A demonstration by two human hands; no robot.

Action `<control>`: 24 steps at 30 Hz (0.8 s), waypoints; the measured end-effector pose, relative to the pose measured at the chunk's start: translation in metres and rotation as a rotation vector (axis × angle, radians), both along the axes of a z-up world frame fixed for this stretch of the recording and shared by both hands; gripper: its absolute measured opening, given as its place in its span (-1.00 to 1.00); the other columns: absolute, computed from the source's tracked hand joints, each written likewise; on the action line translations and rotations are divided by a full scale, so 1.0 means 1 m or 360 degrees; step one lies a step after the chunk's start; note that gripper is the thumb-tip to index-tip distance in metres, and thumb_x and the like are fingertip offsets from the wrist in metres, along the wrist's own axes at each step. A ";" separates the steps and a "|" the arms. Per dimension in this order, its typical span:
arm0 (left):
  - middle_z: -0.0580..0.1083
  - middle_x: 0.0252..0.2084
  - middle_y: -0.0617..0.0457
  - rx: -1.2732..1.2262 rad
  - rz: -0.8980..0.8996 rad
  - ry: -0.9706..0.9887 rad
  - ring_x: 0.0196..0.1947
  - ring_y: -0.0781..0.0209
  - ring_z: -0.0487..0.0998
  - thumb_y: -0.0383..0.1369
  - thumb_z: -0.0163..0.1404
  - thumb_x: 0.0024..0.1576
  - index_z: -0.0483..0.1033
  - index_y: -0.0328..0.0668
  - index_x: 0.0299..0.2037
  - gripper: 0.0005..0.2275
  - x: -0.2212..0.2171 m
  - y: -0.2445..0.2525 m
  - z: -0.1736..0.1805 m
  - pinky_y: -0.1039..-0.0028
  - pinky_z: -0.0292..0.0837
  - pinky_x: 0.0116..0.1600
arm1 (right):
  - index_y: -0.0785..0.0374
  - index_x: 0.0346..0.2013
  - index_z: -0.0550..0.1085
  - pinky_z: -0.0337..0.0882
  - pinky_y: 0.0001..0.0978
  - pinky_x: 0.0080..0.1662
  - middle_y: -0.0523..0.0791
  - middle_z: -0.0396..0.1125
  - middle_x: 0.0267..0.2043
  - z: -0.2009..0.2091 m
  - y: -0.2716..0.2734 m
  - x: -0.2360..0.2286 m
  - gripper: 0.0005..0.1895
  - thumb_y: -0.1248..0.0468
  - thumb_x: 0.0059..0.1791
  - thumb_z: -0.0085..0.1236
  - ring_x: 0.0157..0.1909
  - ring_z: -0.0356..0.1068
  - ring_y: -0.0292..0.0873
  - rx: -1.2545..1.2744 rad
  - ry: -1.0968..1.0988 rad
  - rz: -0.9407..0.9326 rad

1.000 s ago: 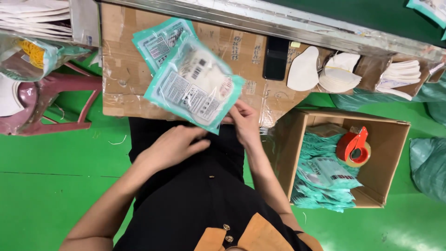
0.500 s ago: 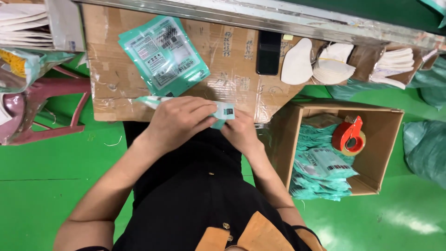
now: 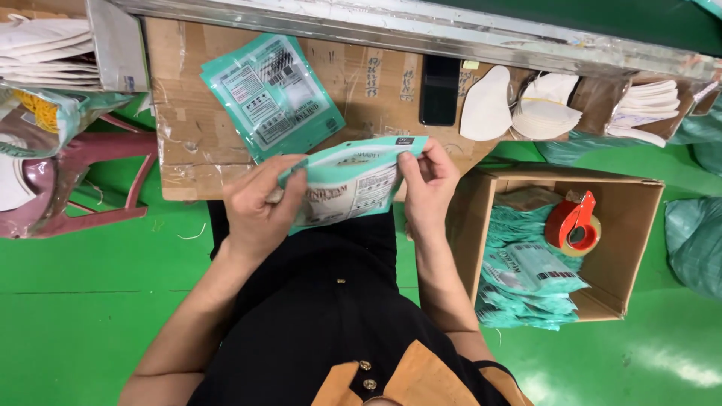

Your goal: The person is packaging stacks of face masks into individual plastic bags at a production workstation.

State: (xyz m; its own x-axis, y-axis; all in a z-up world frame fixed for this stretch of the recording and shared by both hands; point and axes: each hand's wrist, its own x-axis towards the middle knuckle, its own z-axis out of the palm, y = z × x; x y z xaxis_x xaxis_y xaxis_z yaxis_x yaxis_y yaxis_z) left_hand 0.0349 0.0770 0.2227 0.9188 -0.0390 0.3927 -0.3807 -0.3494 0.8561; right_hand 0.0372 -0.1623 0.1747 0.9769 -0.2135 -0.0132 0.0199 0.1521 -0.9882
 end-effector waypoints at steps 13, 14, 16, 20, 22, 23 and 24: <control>0.64 -0.20 -0.08 0.0018 -0.0081 0.0241 -0.23 0.12 0.71 -0.54 0.17 0.17 0.64 -0.35 -0.18 -0.93 0.012 -0.014 -0.009 0.44 0.59 -0.15 | 0.32 -0.24 0.45 0.21 -0.55 -0.24 -0.20 0.31 -0.27 -0.021 0.004 0.000 -0.89 0.33 0.09 0.18 -0.28 0.23 -0.39 0.0167 0.0152 0.0168; 0.64 -0.21 -0.06 0.0005 -0.0092 0.0283 -0.24 0.15 0.71 -0.55 0.17 0.15 0.64 -0.34 -0.19 -0.93 0.011 -0.015 -0.009 0.45 0.58 -0.15 | 0.32 -0.23 0.45 0.17 -0.55 -0.29 -0.21 0.30 -0.30 -0.020 0.005 0.000 -0.89 0.32 0.09 0.19 -0.33 0.20 -0.40 0.0197 0.0207 0.0103; 0.63 -0.18 -0.06 -0.0099 -0.0212 0.0251 -0.19 0.13 0.68 -0.55 0.19 0.13 0.63 -0.34 -0.18 -0.91 0.018 -0.018 0.005 0.44 0.56 -0.09 | 0.32 -0.22 0.46 0.25 -0.52 -0.21 -0.19 0.33 -0.25 -0.020 0.003 0.006 -0.90 0.34 0.07 0.19 -0.26 0.27 -0.37 0.0395 0.0109 0.0284; 0.63 -0.21 0.00 -0.0098 -0.0267 0.0261 -0.20 0.17 0.63 -0.58 0.18 0.11 0.63 -0.31 -0.21 -0.91 0.020 -0.022 -0.003 0.44 0.51 -0.05 | 0.37 -0.25 0.49 0.27 -0.51 -0.20 -0.17 0.37 -0.23 -0.024 0.007 0.004 -0.91 0.42 0.05 0.27 -0.25 0.30 -0.36 0.0379 0.0213 0.0422; 0.63 -0.22 0.02 -0.0064 -0.0247 0.0231 -0.20 0.16 0.63 -0.57 0.18 0.12 0.62 -0.31 -0.22 -0.93 0.023 -0.026 -0.005 0.44 0.51 -0.06 | 0.39 -0.22 0.52 0.32 -0.48 -0.16 -0.14 0.39 -0.22 -0.032 0.008 0.003 -0.91 0.42 0.05 0.28 -0.23 0.34 -0.33 0.0445 0.0221 0.0335; 0.62 -0.23 0.03 -0.0025 -0.0211 0.0200 -0.21 0.16 0.64 -0.57 0.17 0.13 0.62 -0.30 -0.24 -0.95 0.025 -0.027 -0.004 0.45 0.52 -0.08 | 0.40 -0.19 0.54 0.37 -0.46 -0.13 -0.12 0.42 -0.22 -0.036 0.011 0.004 -0.91 0.43 0.05 0.29 -0.21 0.37 -0.31 0.0517 0.0229 0.0263; 0.62 -0.23 0.03 -0.0024 -0.0201 0.0186 -0.21 0.16 0.64 -0.57 0.17 0.13 0.62 -0.30 -0.24 -0.95 0.031 -0.027 -0.015 0.45 0.52 -0.08 | 0.40 -0.19 0.54 0.37 -0.46 -0.13 -0.12 0.42 -0.22 -0.037 0.008 0.005 -0.91 0.43 0.05 0.29 -0.21 0.37 -0.31 0.0515 0.0218 0.0276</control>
State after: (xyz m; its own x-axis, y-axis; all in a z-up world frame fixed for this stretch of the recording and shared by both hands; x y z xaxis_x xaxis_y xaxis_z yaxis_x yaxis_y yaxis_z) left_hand 0.0662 0.0502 0.2074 0.9466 -0.1517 0.2846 -0.3180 -0.2918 0.9021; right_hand 0.0425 -0.1543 0.1381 0.9826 -0.0090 -0.1853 -0.1619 0.4459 -0.8803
